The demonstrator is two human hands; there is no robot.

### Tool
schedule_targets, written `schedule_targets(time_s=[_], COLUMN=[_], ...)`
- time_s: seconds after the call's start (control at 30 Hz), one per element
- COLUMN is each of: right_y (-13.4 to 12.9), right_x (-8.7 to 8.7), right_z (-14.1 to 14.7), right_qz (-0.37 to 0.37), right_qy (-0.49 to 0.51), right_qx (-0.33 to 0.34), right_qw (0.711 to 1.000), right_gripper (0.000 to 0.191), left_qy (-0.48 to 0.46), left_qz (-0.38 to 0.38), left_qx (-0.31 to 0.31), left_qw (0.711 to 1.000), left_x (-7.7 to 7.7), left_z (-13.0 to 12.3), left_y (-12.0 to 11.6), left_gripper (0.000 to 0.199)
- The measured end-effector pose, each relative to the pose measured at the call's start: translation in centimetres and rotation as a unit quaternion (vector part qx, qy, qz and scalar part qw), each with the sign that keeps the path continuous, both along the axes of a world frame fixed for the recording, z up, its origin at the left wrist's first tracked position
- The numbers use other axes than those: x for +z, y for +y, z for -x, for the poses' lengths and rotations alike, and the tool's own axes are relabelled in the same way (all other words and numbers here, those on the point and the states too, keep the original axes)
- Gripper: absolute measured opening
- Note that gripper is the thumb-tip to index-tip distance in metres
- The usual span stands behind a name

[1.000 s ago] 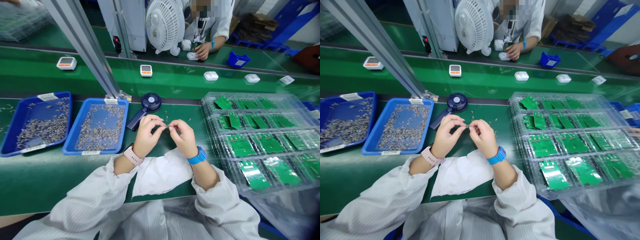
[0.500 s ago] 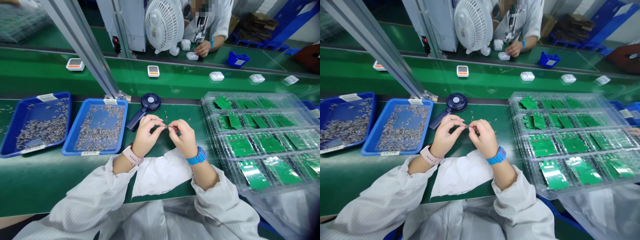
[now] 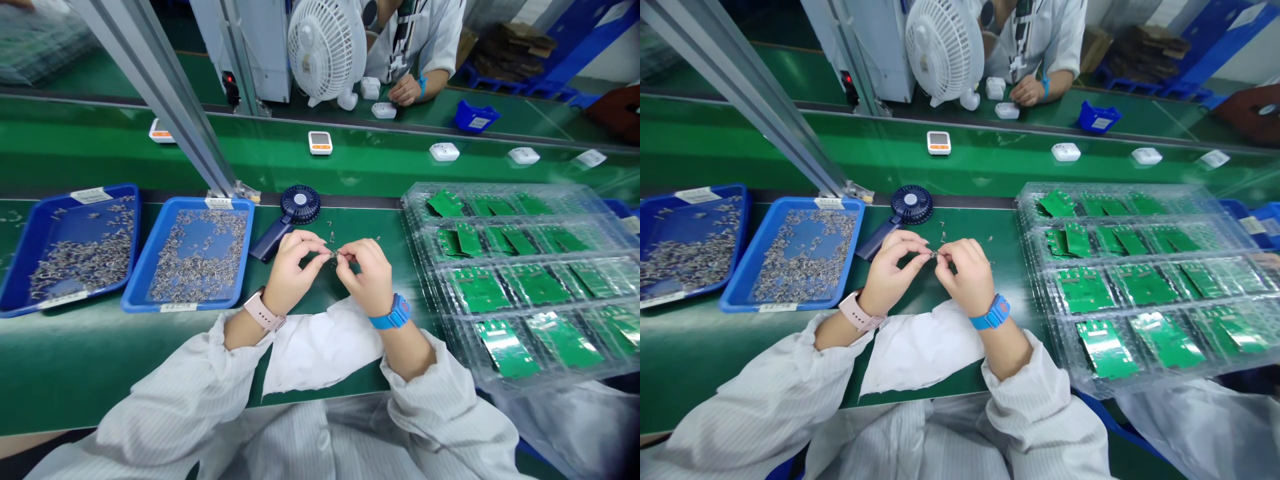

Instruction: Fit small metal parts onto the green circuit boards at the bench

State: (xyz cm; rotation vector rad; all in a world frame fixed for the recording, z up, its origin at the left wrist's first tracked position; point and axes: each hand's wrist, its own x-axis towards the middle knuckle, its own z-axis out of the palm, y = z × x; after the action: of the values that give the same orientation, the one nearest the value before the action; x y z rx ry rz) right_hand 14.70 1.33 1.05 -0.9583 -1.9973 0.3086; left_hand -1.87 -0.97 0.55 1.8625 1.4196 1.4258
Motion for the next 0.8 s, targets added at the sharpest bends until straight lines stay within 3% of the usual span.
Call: schedule_targets(time_s=[0.17, 0.33, 0.6, 0.8], right_y=[0.3, 0.0, -0.4, 0.4], right_x=[0.2, 0.5, 0.9, -0.3], right_z=[-0.4, -0.1, 0.1, -0.4], right_qz=[0.003, 0.076, 0.128, 0.139], right_qy=[0.015, 0.062, 0.04, 0.012], right_qx=[-0.003, -0.014, 0.033, 0.037], right_qw=[1.0, 0.995, 0.99, 0.99], right_gripper=[0.009, 0.008, 0.006, 0.016], left_qy=[-0.013, 0.029, 0.019, 0.027], left_qz=[0.008, -0.012, -0.025, -0.04], left_qx=[0.001, 0.007, 0.004, 0.034], left_qw=[1.0, 0.999, 1.0, 0.998], left_x=[0.1, 0.2, 0.3, 1.1], left_z=[0.1, -0.1, -0.3, 0.0], left_y=[0.1, -0.2, -0.5, -0.4], left_gripper=[0.007, 0.004, 0.001, 0.004])
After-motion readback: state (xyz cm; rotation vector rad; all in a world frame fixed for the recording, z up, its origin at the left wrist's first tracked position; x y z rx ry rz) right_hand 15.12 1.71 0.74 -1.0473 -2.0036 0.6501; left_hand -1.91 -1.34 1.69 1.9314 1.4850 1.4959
